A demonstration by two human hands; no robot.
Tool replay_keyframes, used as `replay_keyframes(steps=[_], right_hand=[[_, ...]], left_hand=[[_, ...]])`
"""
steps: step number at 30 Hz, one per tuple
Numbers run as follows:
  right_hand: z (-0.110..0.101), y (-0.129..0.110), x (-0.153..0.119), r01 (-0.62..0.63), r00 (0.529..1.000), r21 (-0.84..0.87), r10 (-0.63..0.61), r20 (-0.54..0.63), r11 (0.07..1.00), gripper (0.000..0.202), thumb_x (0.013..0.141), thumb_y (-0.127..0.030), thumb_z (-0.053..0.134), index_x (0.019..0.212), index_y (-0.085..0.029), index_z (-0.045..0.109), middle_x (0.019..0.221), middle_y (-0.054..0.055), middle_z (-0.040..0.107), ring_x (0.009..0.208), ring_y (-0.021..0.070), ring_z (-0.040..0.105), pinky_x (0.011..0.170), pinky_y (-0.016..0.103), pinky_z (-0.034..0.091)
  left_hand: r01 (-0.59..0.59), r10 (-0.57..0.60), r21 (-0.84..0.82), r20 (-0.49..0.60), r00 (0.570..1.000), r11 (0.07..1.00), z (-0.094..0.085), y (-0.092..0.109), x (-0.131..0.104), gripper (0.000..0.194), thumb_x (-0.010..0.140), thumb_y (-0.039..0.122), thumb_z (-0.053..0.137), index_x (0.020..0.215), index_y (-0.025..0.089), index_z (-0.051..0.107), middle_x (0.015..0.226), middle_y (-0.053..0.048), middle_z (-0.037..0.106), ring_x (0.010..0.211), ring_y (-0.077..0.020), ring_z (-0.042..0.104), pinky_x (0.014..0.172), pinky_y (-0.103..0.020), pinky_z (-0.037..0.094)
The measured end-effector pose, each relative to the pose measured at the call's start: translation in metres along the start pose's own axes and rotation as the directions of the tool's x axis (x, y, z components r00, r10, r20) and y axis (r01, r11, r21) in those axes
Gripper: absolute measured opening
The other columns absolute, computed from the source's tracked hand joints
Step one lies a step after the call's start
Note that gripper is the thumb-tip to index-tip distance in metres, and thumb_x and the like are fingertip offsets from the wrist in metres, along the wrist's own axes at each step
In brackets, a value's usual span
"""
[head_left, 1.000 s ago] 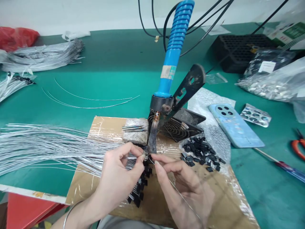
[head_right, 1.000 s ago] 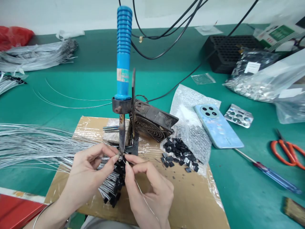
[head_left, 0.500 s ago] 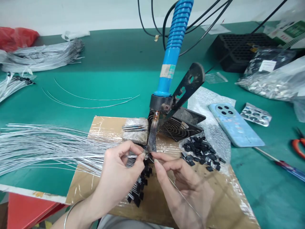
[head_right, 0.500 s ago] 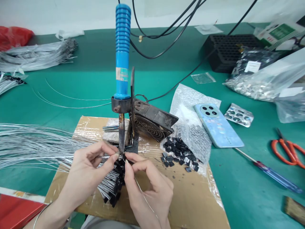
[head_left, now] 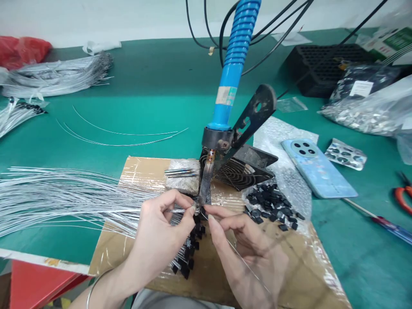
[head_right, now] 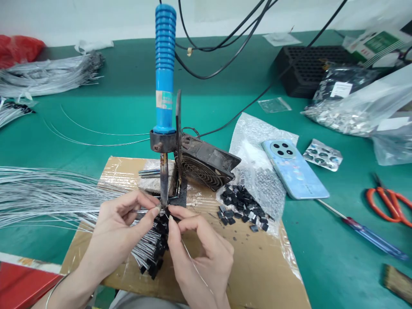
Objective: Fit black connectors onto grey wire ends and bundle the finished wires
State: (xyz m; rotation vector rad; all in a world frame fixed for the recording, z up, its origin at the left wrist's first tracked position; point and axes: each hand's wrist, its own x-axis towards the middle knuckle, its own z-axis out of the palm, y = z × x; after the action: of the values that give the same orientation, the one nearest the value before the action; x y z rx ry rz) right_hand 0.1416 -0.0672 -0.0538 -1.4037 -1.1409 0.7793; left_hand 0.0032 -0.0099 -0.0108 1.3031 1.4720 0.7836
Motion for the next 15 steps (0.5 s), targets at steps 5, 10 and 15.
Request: replay_keyframes(steps=[5,10,15], right_hand=[[0.000,0.002,0.000,0.002,1.000,0.005,-0.002,0.021,1.000,0.016,0.091,-0.020,0.070,0.078,-0.024,0.063,0.105,0.002,0.081,0.095,0.0161,0.078,0.086,0.023,0.059],[-0.001,0.004,-0.002,0.007,1.000,-0.013,-0.007,0.029,1.000,0.017,0.091,-0.021,0.069,0.076,-0.023,0.061,0.104,0.004,0.081,0.095,0.0179,0.078,0.084,0.025,0.061],[-0.024,0.017,0.002,-0.003,0.994,-0.113,-0.010,-0.110,0.994,0.015,0.090,-0.028,0.073,0.079,-0.023,0.063,0.101,0.007,0.081,0.094,0.0212,0.079,0.082,0.028,0.062]], left_hand=[[0.015,-0.015,0.019,0.005,1.000,1.000,0.001,-0.001,-0.001,0.014,0.077,0.028,0.064,0.067,0.018,0.064,0.079,-0.005,0.073,0.076,-0.0196,0.065,0.064,-0.029,0.045],[0.002,-0.002,0.036,0.019,1.000,0.999,0.000,-0.005,-0.003,0.016,0.079,0.029,0.065,0.066,0.019,0.063,0.079,-0.005,0.073,0.078,-0.0203,0.066,0.065,-0.030,0.045],[-0.006,0.006,0.020,0.009,1.000,1.000,-0.004,-0.009,-0.003,0.014,0.079,0.027,0.065,0.068,0.019,0.064,0.082,-0.005,0.074,0.080,-0.0199,0.067,0.069,-0.030,0.047]])
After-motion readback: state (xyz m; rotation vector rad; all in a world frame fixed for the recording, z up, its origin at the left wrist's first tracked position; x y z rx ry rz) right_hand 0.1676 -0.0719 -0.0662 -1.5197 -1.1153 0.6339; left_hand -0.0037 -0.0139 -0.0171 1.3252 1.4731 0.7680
